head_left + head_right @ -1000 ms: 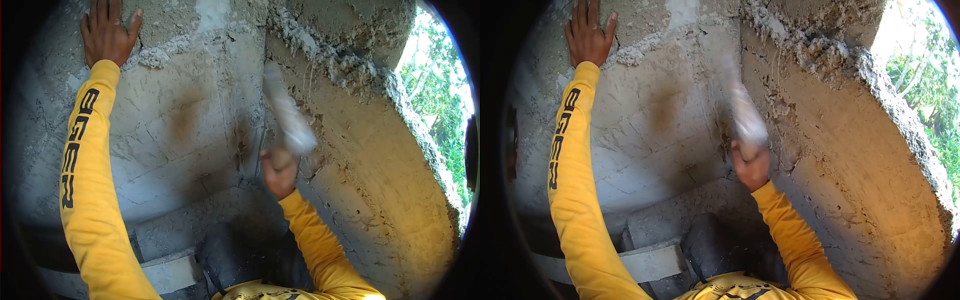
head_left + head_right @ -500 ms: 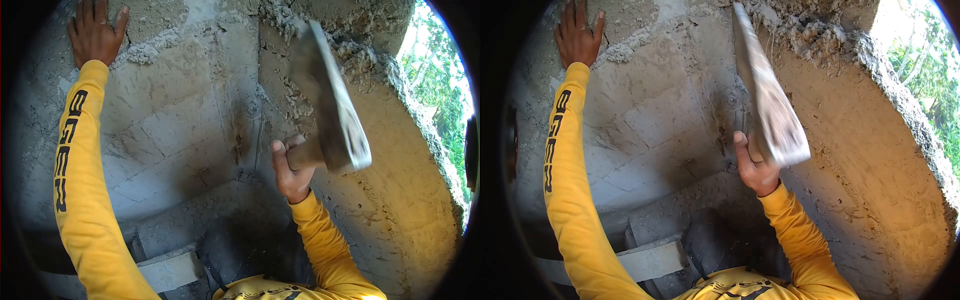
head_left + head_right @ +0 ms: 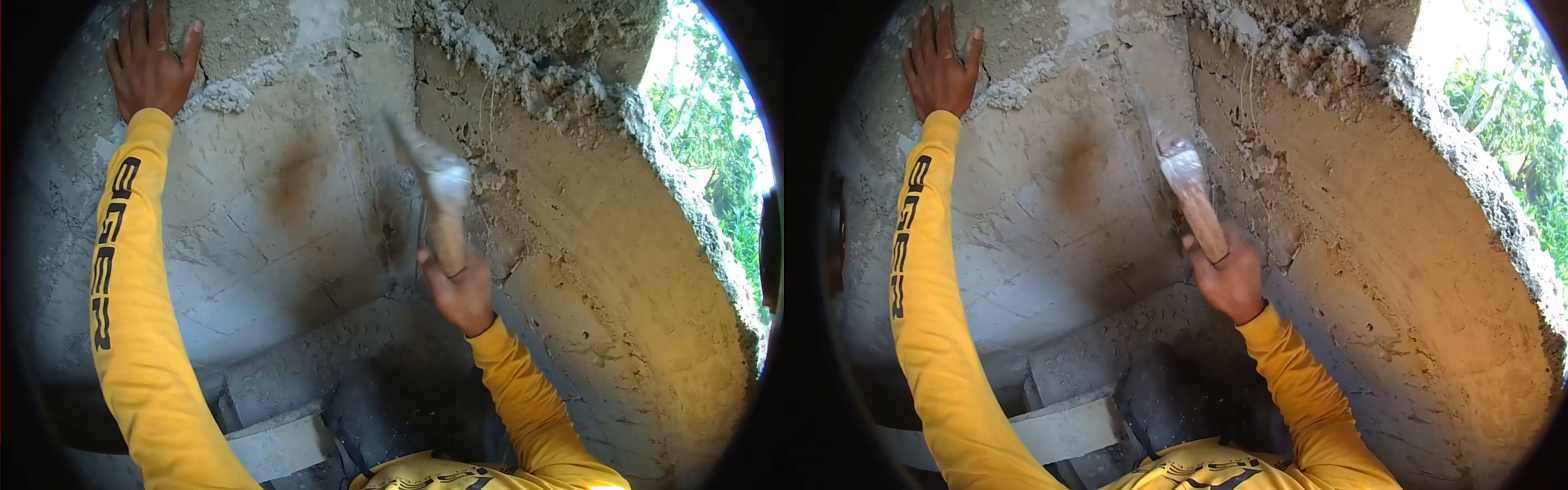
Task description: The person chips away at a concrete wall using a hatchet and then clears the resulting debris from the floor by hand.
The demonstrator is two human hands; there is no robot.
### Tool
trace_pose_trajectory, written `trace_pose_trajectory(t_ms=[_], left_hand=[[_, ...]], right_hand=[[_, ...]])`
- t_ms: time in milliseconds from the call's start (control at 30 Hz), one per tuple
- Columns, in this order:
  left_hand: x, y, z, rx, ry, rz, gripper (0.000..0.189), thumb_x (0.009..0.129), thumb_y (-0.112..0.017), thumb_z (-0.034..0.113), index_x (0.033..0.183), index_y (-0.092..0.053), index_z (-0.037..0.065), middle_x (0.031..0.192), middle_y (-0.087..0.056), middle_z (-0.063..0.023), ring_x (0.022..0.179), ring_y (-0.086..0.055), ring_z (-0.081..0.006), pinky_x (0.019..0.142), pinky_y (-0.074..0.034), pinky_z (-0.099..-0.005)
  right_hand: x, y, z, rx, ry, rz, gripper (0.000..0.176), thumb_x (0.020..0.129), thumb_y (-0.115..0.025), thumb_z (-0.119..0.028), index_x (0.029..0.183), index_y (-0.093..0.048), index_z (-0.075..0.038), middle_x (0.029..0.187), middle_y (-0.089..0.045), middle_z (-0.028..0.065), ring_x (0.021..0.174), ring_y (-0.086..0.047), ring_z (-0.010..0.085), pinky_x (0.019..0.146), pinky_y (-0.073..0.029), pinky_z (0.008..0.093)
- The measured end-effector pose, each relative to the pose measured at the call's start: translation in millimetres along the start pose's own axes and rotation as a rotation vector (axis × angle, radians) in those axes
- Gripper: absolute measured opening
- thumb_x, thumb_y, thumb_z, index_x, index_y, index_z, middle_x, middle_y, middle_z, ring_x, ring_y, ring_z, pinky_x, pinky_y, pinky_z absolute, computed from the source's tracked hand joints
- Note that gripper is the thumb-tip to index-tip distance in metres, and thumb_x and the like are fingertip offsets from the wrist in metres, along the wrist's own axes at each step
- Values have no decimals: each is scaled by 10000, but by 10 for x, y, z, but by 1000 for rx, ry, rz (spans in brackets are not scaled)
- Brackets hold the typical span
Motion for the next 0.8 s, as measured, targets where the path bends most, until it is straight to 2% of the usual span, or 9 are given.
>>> trace_pose_trajectory(t_ms=[33, 133, 167, 233, 300, 333, 600, 667, 800], left_hand=[[-5, -8, -2, -7, -3, 3, 814, 920, -692, 267, 1606, -291, 93, 1692, -221, -205, 1555, -221, -405, 1265, -154, -560], [-32, -19, 4, 138, -4, -33, 817, 921, -692, 261, 1610, -286, 96, 1694, -218, -203, 1553, -225, -406, 1263, -159, -561], [-18, -8, 6, 216, -1, -47, 818, 921, -692, 259, 1612, -284, 97, 1694, -218, -202, 1552, -227, -406, 1262, -162, -561], [26, 62, 60, 179, 12, -43, 816, 921, -690, 258, 1612, -286, 100, 1694, -219, -202, 1552, -228, -405, 1261, -163, -563], [-44, 123, 136, 161, 36, -73, 815, 921, -688, 258, 1613, -287, 102, 1693, -220, -202, 1552, -228, -406, 1260, -164, -563], [-72, 118, 179, 167, 47, -91, 815, 921, -687, 258, 1614, -287, 103, 1693, -221, -203, 1551, -228, -406, 1260, -164, -562], [-11, -18, -13, 7, -14, 23, 810, 932, -674, 272, 1621, -280, 111, 1698, -223, -191, 1552, -234, -400, 1262, -165, -550], [-21, -15, -3, 11, -15, 19, 807, 935, -671, 274, 1622, -279, 112, 1699, -222, -187, 1552, -234, -398, 1263, -162, -550], [-15, -19, -2, 56, -6, 11, 806, 931, -671, 270, 1620, -284, 108, 1697, -224, -192, 1550, -234, -405, 1262, -157, -560]], right_hand=[[27, 21, -123, 66, 116, 57, 143, 921, -745, -108, 920, -647, -3, 772, -606, 104, 698, -590, 229, 648, -487, 354], [54, 3, -6, -345, 576, 172, 122, 969, -695, -31, 883, -607, -33, 745, -519, 17, 635, -506, 146, 624, -456, 296], [4, -86, 185, -213, 390, 105, 95, 936, -704, -81, 946, -644, -8, 796, -586, 99, 726, -574, 256, 681, -494, 369], [-106, -265, 568, 54, -1, 50, 300, 871, -721, -181, 1072, -719, 42, 899, -721, 262, 907, -711, 475, 795, -570, 515], [-104, -440, 1276, -361, -367, -219, 384, 855, -743, -273, 1026, -687, 66, 906, -704, 304, 922, -700, 493, 794, -560, 520], [-250, -419, 1286, -333, -358, -204, 369, 856, -742, -262, 1018, -684, 65, 914, -703, 308, 912, -699, 494, 790, -560, 519], [-122, -100, 283, 9, -116, -73, 289, 892, -745, -160, 1088, -699, 47, 845, -708, 260, 821, -715, 426, 772, -567, 473], [-10, -67, -37, 102, 106, 33, 150, 922, -741, -87, 924, -629, 12, 778, -621, 117, 713, -597, 237, 666, -490, 361], [51, -253, 227, -75, 434, 240, 144, 945, -719, -49, 846, -617, -24, 738, -565, 57, 638, -538, 170, 609, -451, 329]])
Point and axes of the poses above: each hand's wrist, its own x-axis towards the middle knuckle, its own y-axis out of the back of the hand, z = x × y, the point moved 1 cm from there along x, towards the middle knuckle
